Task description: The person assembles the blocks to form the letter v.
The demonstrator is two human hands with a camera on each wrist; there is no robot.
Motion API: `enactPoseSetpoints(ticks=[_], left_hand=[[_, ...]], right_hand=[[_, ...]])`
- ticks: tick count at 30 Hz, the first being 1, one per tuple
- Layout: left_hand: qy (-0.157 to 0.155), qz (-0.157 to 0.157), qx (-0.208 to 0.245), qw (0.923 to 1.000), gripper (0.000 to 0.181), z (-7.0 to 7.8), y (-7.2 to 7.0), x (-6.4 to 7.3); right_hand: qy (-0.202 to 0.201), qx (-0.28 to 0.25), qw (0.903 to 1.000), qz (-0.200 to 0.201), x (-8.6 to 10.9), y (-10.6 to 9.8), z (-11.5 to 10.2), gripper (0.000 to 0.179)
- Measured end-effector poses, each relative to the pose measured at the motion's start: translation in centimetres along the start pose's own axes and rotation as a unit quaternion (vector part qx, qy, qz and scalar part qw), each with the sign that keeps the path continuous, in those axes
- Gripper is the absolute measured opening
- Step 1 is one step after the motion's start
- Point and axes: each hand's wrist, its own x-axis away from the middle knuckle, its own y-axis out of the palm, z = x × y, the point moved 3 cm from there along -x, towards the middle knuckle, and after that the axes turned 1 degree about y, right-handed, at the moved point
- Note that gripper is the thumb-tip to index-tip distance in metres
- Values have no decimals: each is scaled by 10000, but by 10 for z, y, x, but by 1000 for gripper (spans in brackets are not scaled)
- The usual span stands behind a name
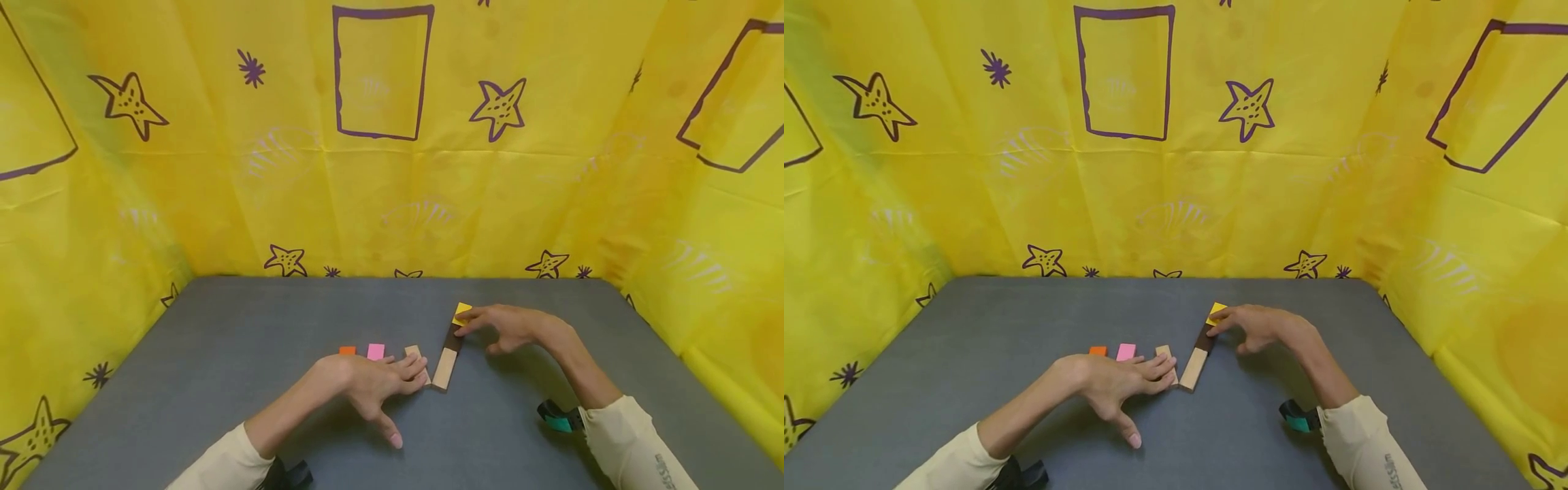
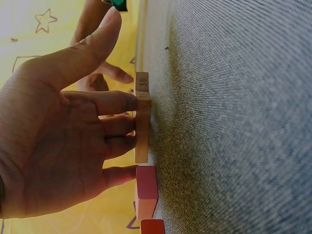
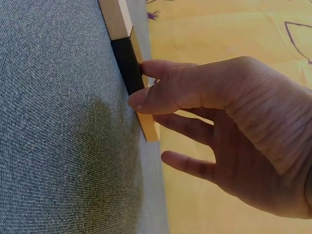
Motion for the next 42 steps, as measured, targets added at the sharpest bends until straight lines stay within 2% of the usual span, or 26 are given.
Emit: enactPoseSetpoints(ticks=[14,20,25,28,36,42], left_hand=[[-48,-72,56,9999,106,1,-1,0],[-42,-97,18,9999,106,0,-1,0],[-29,-88,155,9998,103,-2,-2,1],[11,-9,185,9998,99,-3,-3,3],[154,437,-178,9988,88,-4,-7,4],[169,445,-174,9987,86,-5,-5,7]], right_hand=[[167,-36,9998,-87,0,-1,-3,62],[109,-20,9999,10,1,1,-1,63],[77,43,9999,105,0,1,-3,61],[89,14,9999,139,-1,0,-4,59],[183,-57,9997,123,-1,1,-3,58],[176,-118,9997,92,-1,2,-1,59]])
